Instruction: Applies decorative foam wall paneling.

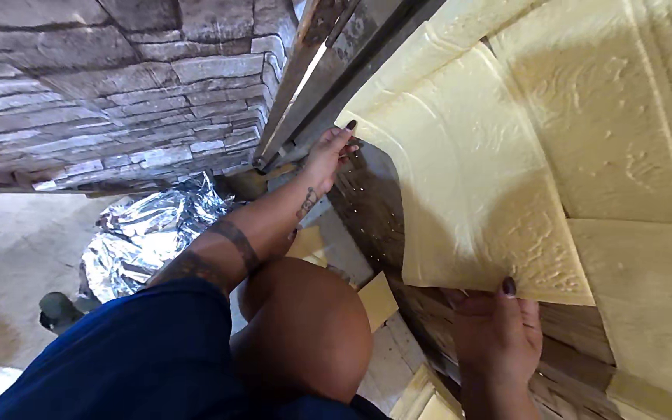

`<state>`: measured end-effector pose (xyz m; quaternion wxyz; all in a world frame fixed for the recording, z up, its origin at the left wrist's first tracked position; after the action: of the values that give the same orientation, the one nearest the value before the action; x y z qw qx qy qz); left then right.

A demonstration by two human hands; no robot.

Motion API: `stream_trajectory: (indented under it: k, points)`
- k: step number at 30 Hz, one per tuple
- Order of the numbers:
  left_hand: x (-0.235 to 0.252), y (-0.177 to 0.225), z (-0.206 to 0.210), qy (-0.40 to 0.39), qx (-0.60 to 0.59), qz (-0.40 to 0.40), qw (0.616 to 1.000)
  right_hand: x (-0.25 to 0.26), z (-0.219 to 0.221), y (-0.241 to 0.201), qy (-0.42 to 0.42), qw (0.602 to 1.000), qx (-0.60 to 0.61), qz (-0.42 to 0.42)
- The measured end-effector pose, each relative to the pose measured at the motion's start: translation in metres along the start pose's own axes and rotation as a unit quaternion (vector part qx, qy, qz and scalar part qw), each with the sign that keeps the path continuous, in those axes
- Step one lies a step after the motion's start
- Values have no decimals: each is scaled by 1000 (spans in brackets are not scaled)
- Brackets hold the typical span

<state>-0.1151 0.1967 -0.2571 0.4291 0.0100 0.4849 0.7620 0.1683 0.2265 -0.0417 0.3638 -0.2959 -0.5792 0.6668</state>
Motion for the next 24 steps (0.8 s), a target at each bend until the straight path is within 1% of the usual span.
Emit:
stream_trajectory:
  k: [4, 10, 18, 24]
  points:
    - [-1, 7, -3, 3, -9, 34, 999, 0, -1, 0, 1, 1000, 6, 1]
    - [-2, 10, -7, 12, 10, 47, 999, 1, -3, -11, 17, 1000, -9, -10]
    - [1, 12, -13, 31, 15, 57, 998, -5, -25, -14, 77, 996, -51, -11]
    - [-6, 15, -18, 50, 18, 88, 995, -11, -37, -16, 100, 992, -78, -18]
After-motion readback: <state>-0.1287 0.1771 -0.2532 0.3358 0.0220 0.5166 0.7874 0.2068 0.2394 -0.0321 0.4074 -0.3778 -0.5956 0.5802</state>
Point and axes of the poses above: each hand's wrist, its own x-axis towards the middle knuckle, its own z-axis out of the palm, y = z × x, the point moved 10 cm from there along x, towards the middle knuckle, and after that the axes turned 13 degrees about x, right-handed, at the moved point
